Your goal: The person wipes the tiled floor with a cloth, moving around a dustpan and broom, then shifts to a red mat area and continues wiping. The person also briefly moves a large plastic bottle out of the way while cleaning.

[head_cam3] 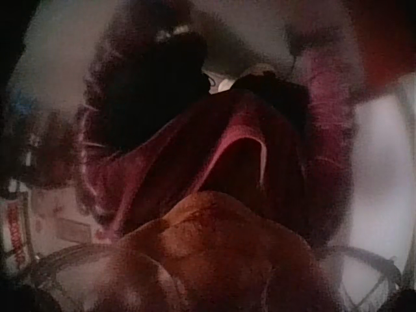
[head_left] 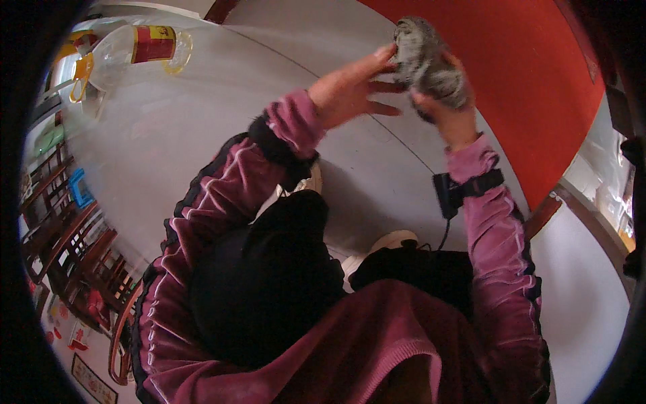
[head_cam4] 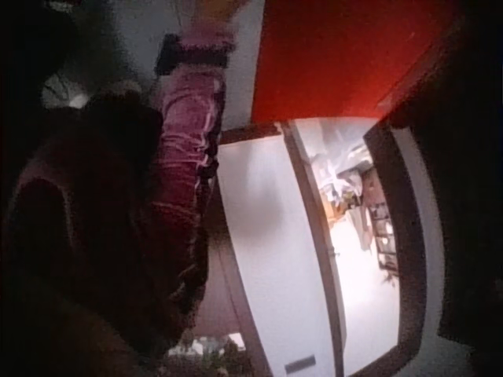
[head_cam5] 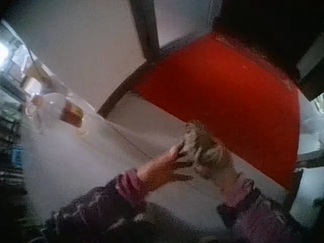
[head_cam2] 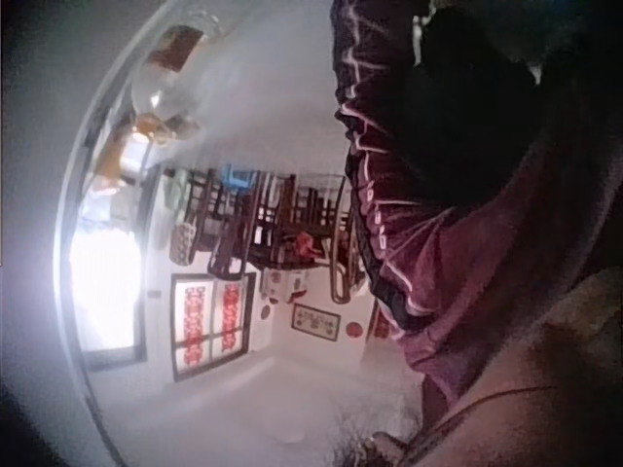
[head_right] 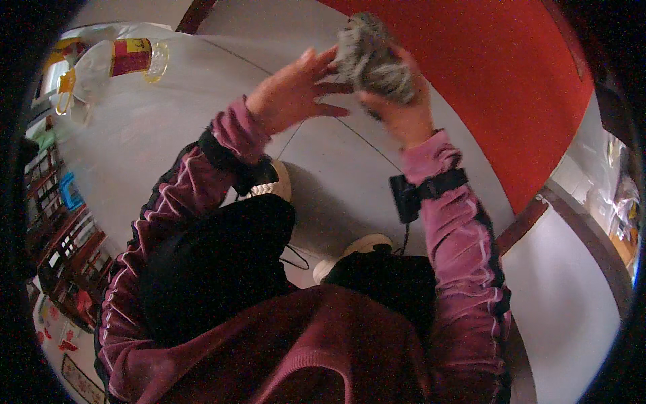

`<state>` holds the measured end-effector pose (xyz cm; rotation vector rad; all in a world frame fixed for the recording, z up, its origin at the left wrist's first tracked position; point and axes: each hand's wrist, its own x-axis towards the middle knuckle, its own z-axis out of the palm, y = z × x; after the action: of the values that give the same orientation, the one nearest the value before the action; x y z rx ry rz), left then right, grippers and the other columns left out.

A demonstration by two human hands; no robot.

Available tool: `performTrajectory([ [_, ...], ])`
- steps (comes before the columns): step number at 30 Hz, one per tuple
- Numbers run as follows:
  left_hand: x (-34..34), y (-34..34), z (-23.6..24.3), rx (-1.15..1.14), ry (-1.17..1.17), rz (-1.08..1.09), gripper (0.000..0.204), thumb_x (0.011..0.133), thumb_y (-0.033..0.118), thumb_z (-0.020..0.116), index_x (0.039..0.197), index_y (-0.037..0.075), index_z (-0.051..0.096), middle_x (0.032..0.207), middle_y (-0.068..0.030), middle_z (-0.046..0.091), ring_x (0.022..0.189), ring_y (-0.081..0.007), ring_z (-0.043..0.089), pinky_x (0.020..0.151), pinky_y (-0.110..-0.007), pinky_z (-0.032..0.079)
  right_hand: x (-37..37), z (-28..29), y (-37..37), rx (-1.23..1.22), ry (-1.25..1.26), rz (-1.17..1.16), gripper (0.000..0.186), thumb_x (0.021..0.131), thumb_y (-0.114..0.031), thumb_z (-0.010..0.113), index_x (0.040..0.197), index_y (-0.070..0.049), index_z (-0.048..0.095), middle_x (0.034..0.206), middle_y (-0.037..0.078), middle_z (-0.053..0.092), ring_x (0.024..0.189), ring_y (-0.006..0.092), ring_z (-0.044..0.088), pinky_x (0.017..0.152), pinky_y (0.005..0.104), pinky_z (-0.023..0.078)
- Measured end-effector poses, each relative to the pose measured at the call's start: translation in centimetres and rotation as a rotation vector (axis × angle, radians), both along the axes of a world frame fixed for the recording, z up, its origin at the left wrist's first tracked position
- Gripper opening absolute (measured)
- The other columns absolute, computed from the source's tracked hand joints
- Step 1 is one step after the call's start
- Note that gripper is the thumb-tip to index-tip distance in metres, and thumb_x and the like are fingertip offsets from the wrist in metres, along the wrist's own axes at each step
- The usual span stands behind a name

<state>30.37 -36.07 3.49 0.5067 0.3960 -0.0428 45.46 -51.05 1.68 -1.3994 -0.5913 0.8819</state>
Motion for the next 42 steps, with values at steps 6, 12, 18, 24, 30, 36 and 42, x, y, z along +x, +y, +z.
performTrajectory([
  [6,-9.2,3.3,-9.3,0.545,0.577,-0.045,0.046,0.094,0.036,0.059,0.136,0.017,0.054,0.129,-0.0023,0.056,0.113,-0.0214,0.052,0.092,-0.040,0.048,8.7,-7.6,-0.3,-0.575,-0.727,0.013,0.057,0.067,-0.007,0.078,0.121,-0.017,0.061,0.125,0.014,0.060,0.112,0.0356,0.059,0.096,0.0428,0.048],
  [12,-15.8,0.1,-15.3,0.788,0.747,-0.312,0.038,0.088,0.006,0.059,0.125,0.010,0.059,0.121,-0.0054,0.061,0.101,-0.0189,0.059,0.077,-0.035,0.053,-4.4,-10.4,-3.4,-0.472,-1.002,0.544,0.051,0.066,-0.010,0.077,0.114,-0.021,0.062,0.136,0.010,0.050,0.118,0.0335,0.054,0.099,0.0427,0.046],
  [18,-16.0,-1.3,-14.9,0.984,0.648,-0.321,0.048,0.078,-0.006,0.053,0.125,0.007,0.058,0.121,-0.0077,0.062,0.106,-0.0225,0.061,0.080,-0.036,0.054,-1.5,-8.2,-5.4,-0.266,-0.619,0.307,0.048,0.070,-0.006,0.071,0.117,-0.009,0.061,0.126,0.009,0.058,0.114,0.0304,0.056,0.099,0.0376,0.044],
  [24,-16.1,-2.4,-15.2,1.014,0.702,-0.447,0.052,0.075,-0.006,0.056,0.125,0.006,0.056,0.120,-0.0098,0.063,0.108,-0.0207,0.061,0.089,-0.035,0.052,0.0,-7.8,-9.0,-0.516,-0.606,0.224,0.049,0.068,-0.008,0.074,0.115,-0.009,0.060,0.121,0.013,0.059,0.111,0.0307,0.058,0.095,0.0360,0.046],
  [30,-14.6,-4.0,-15.8,1.047,0.676,-0.355,0.049,0.073,-0.003,0.059,0.122,0.005,0.057,0.109,-0.0116,0.067,0.104,-0.0265,0.064,0.090,-0.036,0.051,-7.3,-11.3,-8.9,-0.498,-0.165,0.222,0.052,0.068,-0.009,0.075,0.117,-0.009,0.058,0.118,0.013,0.059,0.110,0.0287,0.059,0.092,0.0352,0.047],
  [36,-10.9,-2.1,-14.4,1.471,0.570,-0.269,0.065,0.073,-0.010,0.051,0.136,0.006,0.046,0.140,-0.0166,0.045,0.126,-0.0309,0.050,0.100,-0.040,0.045,-1.2,-8.5,-11.5,-0.396,-0.343,0.280,0.054,0.069,-0.009,0.076,0.119,-0.012,0.058,0.122,0.014,0.057,0.111,0.0302,0.059,0.093,0.0365,0.047],
  [42,-9.6,-3.4,-13.4,1.954,0.423,-0.715,0.076,0.078,-0.004,0.050,0.150,0.002,0.024,0.158,-0.0164,0.013,0.148,-0.0327,0.011,0.118,-0.050,0.017,-4.0,-6.2,-14.4,-0.705,-0.666,0.826,0.056,0.064,-0.006,0.080,0.114,-0.023,0.059,0.139,0.011,0.038,0.119,0.0363,0.052,0.092,0.0445,0.051],
])
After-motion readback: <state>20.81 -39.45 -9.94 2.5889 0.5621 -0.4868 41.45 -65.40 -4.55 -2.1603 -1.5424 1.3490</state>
